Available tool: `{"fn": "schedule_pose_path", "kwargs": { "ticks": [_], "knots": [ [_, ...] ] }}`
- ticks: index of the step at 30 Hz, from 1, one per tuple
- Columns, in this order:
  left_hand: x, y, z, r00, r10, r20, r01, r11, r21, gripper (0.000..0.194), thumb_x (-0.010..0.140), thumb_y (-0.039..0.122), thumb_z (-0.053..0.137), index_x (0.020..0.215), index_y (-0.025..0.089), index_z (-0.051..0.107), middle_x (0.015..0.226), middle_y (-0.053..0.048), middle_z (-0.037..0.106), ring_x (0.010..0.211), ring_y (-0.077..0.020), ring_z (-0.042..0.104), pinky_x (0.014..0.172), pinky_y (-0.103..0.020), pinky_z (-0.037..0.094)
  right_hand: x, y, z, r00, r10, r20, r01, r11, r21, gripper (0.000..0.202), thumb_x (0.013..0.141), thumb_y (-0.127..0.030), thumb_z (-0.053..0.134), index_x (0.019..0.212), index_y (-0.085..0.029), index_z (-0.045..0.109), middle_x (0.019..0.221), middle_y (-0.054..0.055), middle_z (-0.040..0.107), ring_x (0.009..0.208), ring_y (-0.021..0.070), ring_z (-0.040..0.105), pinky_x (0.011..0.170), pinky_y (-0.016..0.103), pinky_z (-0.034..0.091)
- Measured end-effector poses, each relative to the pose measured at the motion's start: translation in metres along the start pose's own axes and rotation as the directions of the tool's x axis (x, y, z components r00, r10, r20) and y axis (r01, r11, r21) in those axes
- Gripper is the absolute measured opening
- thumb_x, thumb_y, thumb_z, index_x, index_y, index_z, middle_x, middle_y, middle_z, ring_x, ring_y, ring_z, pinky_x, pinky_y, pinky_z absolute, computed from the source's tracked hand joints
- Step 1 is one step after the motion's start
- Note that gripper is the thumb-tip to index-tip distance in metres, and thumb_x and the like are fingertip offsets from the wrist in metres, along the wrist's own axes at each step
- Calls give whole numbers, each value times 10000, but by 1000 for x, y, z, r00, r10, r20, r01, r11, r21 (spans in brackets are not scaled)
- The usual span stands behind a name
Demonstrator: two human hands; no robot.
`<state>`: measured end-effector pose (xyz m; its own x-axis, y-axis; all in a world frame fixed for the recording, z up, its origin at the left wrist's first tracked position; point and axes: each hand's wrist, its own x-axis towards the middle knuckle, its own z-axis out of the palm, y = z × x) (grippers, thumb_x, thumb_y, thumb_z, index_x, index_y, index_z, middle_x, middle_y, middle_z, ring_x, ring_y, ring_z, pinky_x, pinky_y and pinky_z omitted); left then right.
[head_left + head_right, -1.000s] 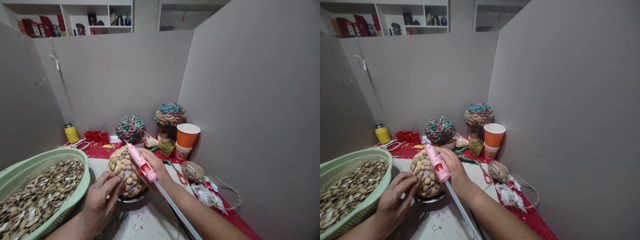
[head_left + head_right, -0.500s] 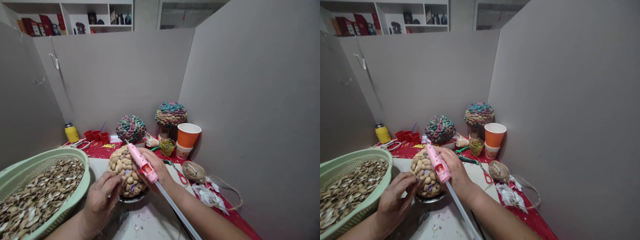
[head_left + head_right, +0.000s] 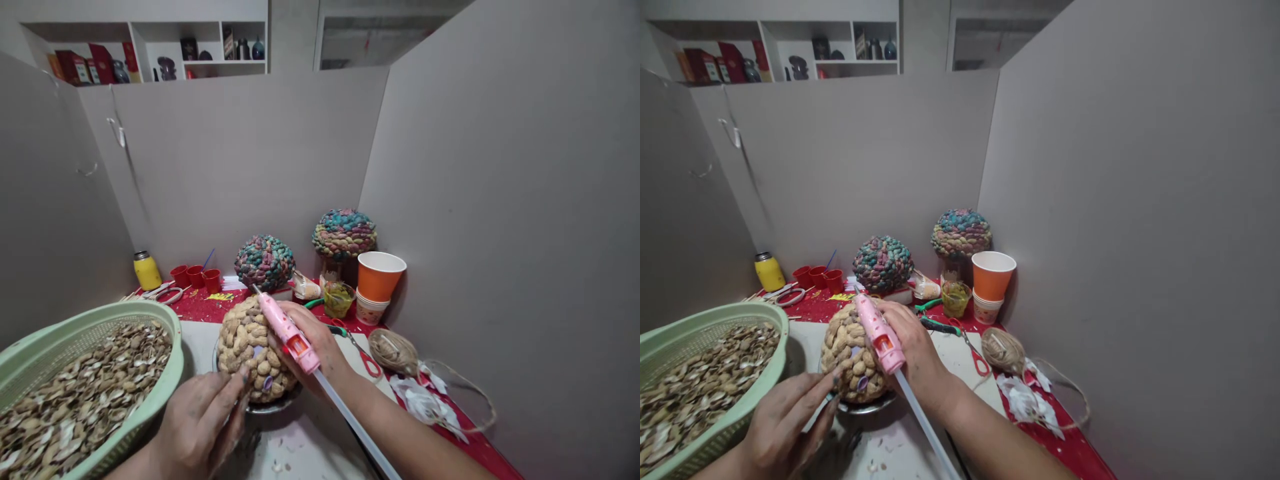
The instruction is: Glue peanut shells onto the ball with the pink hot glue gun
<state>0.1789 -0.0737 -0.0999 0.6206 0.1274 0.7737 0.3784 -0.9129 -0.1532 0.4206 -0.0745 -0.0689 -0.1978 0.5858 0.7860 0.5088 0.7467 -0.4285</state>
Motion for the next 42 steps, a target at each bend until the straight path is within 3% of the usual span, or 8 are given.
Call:
{"fn": "schedule_pose_path", "kwargs": {
  "ticks": [6, 11, 18, 27, 29, 32, 37, 42],
  "knots": [
    [6, 6, -8, 994, 34, 104, -44, 994, 95, 674, 908, 111, 532, 1515, 29, 251, 677, -69, 687, 529, -199, 626, 462, -310, 519, 3, -15, -3, 998, 69, -5, -69, 997, -32, 326, 921, -265, 628, 1228, -182, 556, 1203, 107, 610, 1160, 232, 552, 1021, 366, 436],
    [9, 8, -8, 995, 0, 101, -9, 996, 88, 619, 933, 135, 489, 1506, 54, 269, 716, -80, 707, 564, -206, 655, 502, -314, 537, -1, -28, 0, 993, 107, 39, -104, 991, -85, 235, 903, -296, 664, 1087, -191, 563, 1258, 116, 563, 1219, 249, 501, 1060, 377, 401],
    [7, 8, -4, 994, -17, 110, 11, 998, 56, 555, 915, 138, 504, 1436, 22, 350, 698, -74, 698, 544, -215, 643, 479, -328, 516, -8, -26, 7, 991, 109, 84, -90, 975, -205, 415, 909, -237, 623, 1284, -219, 447, 1347, 99, 506, 1288, 243, 437, 1104, 393, 361],
    [9, 24, -34, 979, -182, -88, 151, 948, -279, 143, 886, 97, 497, 852, 229, 542, 579, -5, 607, 511, -164, 593, 537, -274, 505, -11, -24, 8, 986, 139, 90, -116, 967, -228, 420, 894, -245, 640, 1273, -209, 463, 1334, 109, 509, 1272, 268, 447, 1093, 429, 379],
    [11, 28, -35, 933, -337, -124, 264, 878, -399, 185, 880, 82, 504, 793, 245, 488, 638, 3, 602, 565, -150, 599, 573, -253, 518, -11, -25, 8, 986, 140, 91, -117, 967, -228, 381, 905, -261, 630, 1248, -209, 473, 1328, 110, 514, 1273, 268, 448, 1093, 430, 381],
    [15, 30, -25, 774, -615, -148, 483, 726, -490, 174, 883, 112, 543, 967, 263, 534, 978, -45, 664, 932, -184, 660, 818, -287, 555, -10, -25, 10, 986, 141, 84, -118, 966, -231, 353, 908, -261, 627, 1224, -215, 478, 1322, 107, 520, 1266, 264, 456, 1089, 427, 390],
    [24, 25, 2, 534, -832, 149, 756, 392, -524, 583, 915, 357, 547, 1451, 278, 331, 1517, -114, 420, 1416, -315, 373, 1155, -549, 318, -12, -24, 10, 990, 128, 65, -107, 961, -256, 394, 893, -262, 646, 1238, -221, 461, 1344, 110, 510, 1276, 270, 451, 1100, 445, 378],
    [29, 19, 13, 505, -827, 246, 774, 308, -554, 677, 906, 429, 545, 1493, 227, 276, 1576, -135, 341, 1464, -315, 286, 1200, -549, 218, -12, -24, 9, 989, 134, 69, -115, 966, -229, 394, 873, -221, 649, 1225, -217, 471, 1340, 111, 513, 1283, 269, 448, 1093, 437, 390]
  ]
}}
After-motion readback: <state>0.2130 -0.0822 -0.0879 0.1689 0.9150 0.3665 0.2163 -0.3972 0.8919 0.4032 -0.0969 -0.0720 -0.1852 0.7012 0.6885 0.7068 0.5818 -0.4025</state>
